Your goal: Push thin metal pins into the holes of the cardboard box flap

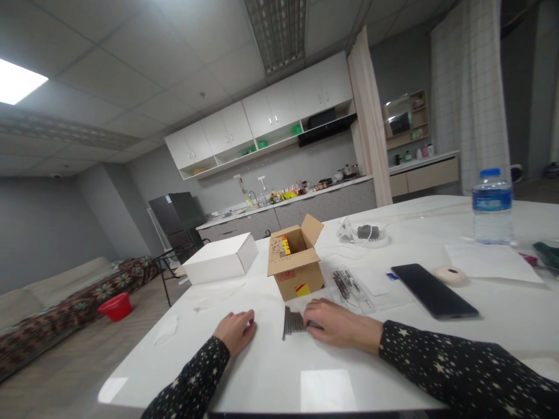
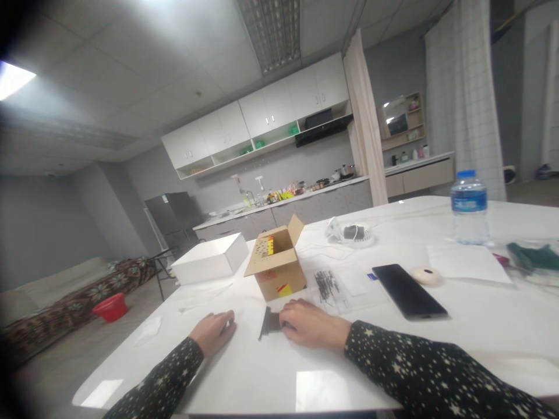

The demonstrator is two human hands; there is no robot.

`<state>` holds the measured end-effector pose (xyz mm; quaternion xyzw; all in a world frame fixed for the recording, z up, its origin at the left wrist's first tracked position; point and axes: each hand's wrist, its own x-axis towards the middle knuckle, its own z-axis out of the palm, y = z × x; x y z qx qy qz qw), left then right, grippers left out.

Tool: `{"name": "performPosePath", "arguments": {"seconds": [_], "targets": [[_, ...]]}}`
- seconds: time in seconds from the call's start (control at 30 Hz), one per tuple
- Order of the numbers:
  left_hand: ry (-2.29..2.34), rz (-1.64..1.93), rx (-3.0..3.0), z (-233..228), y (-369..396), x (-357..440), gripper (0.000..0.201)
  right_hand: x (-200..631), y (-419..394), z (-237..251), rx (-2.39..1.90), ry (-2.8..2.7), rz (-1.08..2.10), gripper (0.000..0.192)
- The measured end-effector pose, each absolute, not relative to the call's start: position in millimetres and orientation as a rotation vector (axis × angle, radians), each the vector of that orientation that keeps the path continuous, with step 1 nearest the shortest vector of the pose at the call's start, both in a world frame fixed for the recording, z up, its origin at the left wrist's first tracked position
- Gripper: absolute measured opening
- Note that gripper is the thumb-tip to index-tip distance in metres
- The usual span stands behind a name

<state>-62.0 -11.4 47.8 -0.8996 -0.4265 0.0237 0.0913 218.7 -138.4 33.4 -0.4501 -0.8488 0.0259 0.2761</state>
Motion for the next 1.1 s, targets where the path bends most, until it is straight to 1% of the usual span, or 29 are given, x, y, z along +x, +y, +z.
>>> {"name": "performPosePath", "arguments": {"seconds": [0.23,0.53,0.7,1.1], "targets": [[-1.020,-0.129,-2.746,47.0,-24.5,-47.7,0.028,219.7,-138.4,34.5,-1.193,-2.281,0.067,0.017],[-0.703,-0.366,-2.804,39.5,-42.4,-29.4,0.020,220.3,-135.0,31.2,-1.224,-2.302,0.075,0.017],[-0.602,-0.345,-2.816,36.4,-54.0,-21.1,0.016,220.3,-135.5,32.1,-1.219,-2.314,0.051,0.016],[-0.658,-0.326,-2.781,25.9,-49.6,-17.8,0.009,222.3,-133.1,29.4,-1.204,-2.315,0.039,0.016]]}}
